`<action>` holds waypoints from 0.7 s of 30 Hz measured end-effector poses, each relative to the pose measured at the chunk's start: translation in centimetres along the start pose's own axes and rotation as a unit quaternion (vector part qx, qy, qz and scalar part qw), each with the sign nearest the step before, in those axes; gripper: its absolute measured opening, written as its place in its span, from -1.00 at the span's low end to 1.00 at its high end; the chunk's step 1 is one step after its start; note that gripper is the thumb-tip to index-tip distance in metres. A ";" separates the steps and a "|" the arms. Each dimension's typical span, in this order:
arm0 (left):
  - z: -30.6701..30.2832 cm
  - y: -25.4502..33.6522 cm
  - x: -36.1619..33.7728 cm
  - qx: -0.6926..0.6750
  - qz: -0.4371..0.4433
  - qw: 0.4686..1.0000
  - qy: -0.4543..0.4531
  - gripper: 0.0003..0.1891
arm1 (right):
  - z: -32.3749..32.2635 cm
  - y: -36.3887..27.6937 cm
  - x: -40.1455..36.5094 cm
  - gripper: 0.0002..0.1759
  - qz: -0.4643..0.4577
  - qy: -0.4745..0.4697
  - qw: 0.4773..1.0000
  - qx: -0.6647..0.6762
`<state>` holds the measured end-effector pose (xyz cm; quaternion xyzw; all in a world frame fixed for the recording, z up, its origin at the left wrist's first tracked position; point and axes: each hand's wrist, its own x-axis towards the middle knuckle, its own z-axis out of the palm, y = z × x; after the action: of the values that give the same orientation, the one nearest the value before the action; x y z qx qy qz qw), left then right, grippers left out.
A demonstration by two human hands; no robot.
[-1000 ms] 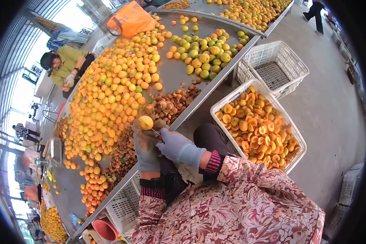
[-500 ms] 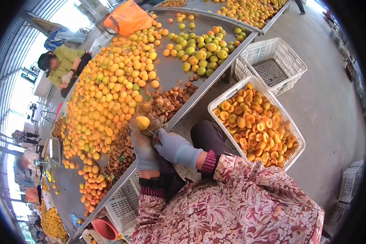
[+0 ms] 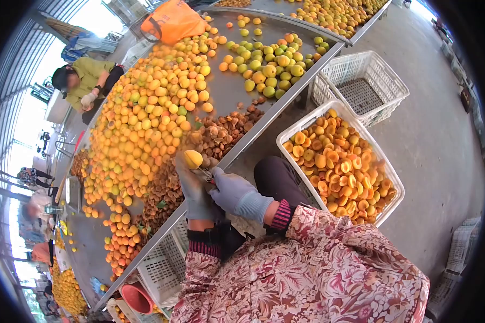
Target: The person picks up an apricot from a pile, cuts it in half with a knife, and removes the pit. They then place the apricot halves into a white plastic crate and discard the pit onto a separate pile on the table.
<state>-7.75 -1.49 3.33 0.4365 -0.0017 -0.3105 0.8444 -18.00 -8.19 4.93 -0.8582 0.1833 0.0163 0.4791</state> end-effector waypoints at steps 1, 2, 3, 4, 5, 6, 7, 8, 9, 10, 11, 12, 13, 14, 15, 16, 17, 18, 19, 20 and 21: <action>-0.3 -0.3 0.2 0.000 0.001 1.000 0.000 -0.55 | 0.1 -0.1 0.0 -0.62 0.009 -0.002 1.000 -0.006; -0.6 -0.6 0.5 0.017 0.025 1.000 0.005 -0.52 | 0.2 0.1 0.1 -0.62 0.007 -0.001 1.000 -0.006; -0.9 -0.8 0.7 0.034 0.048 0.998 0.010 -0.50 | 0.6 0.5 0.4 -0.62 0.004 -0.003 1.000 -0.005; -1.4 -1.1 0.7 0.034 0.047 0.998 0.010 -0.50 | 0.8 0.9 0.4 -0.62 0.001 -0.005 1.000 -0.003; -1.2 -0.9 0.5 -0.018 0.008 1.000 -0.002 -0.48 | 0.8 1.1 0.4 -0.62 0.001 -0.004 1.000 -0.003; -1.3 -0.7 0.2 -0.070 -0.031 0.997 -0.013 -0.46 | 0.9 1.4 0.1 -0.62 -0.022 0.001 1.000 -0.016; -1.4 -0.4 -0.1 -0.070 -0.029 0.997 -0.009 -0.46 | 1.1 1.7 -0.4 -0.62 -0.045 0.004 0.999 -0.028; -0.5 0.8 -0.4 -0.117 -0.052 0.992 -0.002 -0.46 | 0.9 1.8 -1.2 -0.62 -0.049 0.002 0.998 -0.029; -0.1 1.9 -0.5 -0.164 -0.071 0.984 0.003 -0.45 | 0.5 1.7 -2.2 -0.65 -0.079 0.036 0.996 -0.017; -1.1 2.1 0.1 -0.139 -0.060 0.988 0.009 -0.46 | 0.1 1.2 -2.8 -0.68 -0.108 0.070 0.992 -0.005; -1.5 2.3 0.2 -0.139 -0.057 0.989 0.009 -0.46 | -0.4 0.6 -2.6 -0.68 -0.111 0.069 0.991 -0.005; -1.9 2.3 -0.1 -0.075 -0.013 0.996 -0.037 -0.48 | -1.0 0.0 -2.1 -0.70 -0.097 0.109 0.973 0.182; -2.2 2.4 -0.4 -0.009 0.032 0.996 -0.084 -0.49 | -1.6 -0.9 -1.6 -0.72 -0.080 0.144 0.917 0.362; -0.6 2.6 -1.7 0.026 0.024 0.999 -0.028 -0.56 | -2.4 -2.6 -0.8 -0.73 -0.020 0.143 0.894 0.425; 1.2 2.4 -3.2 0.060 0.032 0.997 0.034 -0.62 | -2.8 -2.7 0.3 -0.71 0.014 0.105 0.904 0.414; -0.3 0.0 -1.7 0.059 0.116 0.989 0.072 -0.68 | -2.9 -3.5 0.8 -0.68 -0.006 0.113 0.919 0.377; -3.3 -2.5 -0.6 0.353 0.276 0.890 0.087 -0.70 | -2.1 -3.3 1.6 -0.64 -0.024 0.078 0.919 0.385; -5.6 -3.3 0.1 0.610 0.384 0.685 0.107 -0.71 | -1.1 -2.3 2.6 -0.65 -0.046 0.084 0.916 0.391; -3.6 -1.0 -1.2 0.616 0.395 0.674 0.098 -0.71 | -1.8 -3.4 2.0 -0.66 0.023 0.042 0.909 0.413; -0.9 0.8 -3.1 0.622 0.401 0.668 0.080 -0.71 | -0.8 -2.3 2.9 -0.69 0.004 0.050 0.901 0.431; -0.3 1.4 -3.5 0.624 0.404 0.663 0.091 -0.71 | 0.4 -2.1 3.6 -0.69 -0.002 0.039 0.901 0.432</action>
<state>-9.79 1.15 5.15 0.8437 -0.2942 0.1767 0.4128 -13.93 -7.92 5.69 -0.5677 0.1889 -0.0986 0.7952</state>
